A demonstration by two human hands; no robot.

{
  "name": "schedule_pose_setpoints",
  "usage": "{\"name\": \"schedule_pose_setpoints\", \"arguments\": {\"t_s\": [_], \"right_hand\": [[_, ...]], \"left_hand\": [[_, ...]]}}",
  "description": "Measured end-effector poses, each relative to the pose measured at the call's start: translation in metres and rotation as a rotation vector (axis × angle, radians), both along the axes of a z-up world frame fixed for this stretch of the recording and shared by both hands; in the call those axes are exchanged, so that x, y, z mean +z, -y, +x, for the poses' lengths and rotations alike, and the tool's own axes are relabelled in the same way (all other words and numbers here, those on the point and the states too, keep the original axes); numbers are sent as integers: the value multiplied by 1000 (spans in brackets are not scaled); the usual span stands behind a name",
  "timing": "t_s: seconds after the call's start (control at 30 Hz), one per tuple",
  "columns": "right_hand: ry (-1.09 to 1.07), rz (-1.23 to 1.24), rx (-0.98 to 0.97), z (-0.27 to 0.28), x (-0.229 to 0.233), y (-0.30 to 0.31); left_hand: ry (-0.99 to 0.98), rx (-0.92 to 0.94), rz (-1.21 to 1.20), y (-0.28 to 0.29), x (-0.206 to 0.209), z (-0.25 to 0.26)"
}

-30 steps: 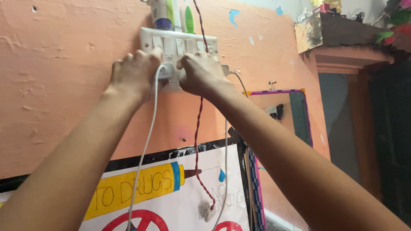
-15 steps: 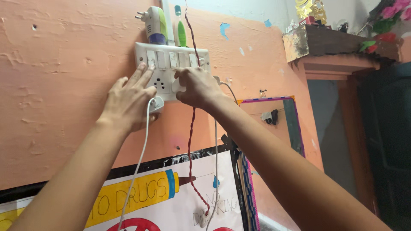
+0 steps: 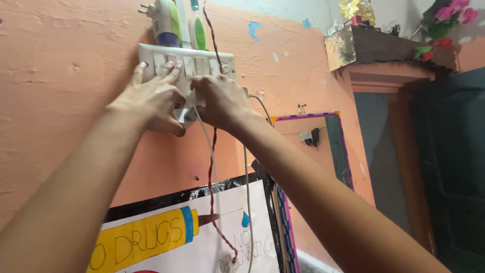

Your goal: The person repeatedly plugs and unplugs multiple phone chargers into a wall socket and connects charging cables to a smartphone on a table. They handle several chargers and cables, moving them between the socket and the table.

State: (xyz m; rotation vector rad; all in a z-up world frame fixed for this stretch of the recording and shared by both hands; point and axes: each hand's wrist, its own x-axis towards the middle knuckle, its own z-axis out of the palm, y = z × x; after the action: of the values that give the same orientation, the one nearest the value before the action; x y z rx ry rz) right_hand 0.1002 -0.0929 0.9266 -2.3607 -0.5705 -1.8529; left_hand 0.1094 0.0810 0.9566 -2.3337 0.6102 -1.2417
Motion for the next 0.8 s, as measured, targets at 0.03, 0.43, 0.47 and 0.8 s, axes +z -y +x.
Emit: {"name": "schedule_pose_setpoints", "arguments": {"t_s": [0.03, 0.43, 0.47, 0.8], "right_hand": [[1, 2, 6, 1, 0, -1], [6, -36, 25, -3, 1, 2], [3, -38, 26, -2, 2, 2], [-2, 18, 29, -1, 1, -2]], "left_hand": [[-9, -8, 1, -1, 2, 2], [-24, -112, -29, -1, 10, 14], [4, -158, -25, -2, 7, 14], [137, -119, 42, -24, -48, 10]]}}
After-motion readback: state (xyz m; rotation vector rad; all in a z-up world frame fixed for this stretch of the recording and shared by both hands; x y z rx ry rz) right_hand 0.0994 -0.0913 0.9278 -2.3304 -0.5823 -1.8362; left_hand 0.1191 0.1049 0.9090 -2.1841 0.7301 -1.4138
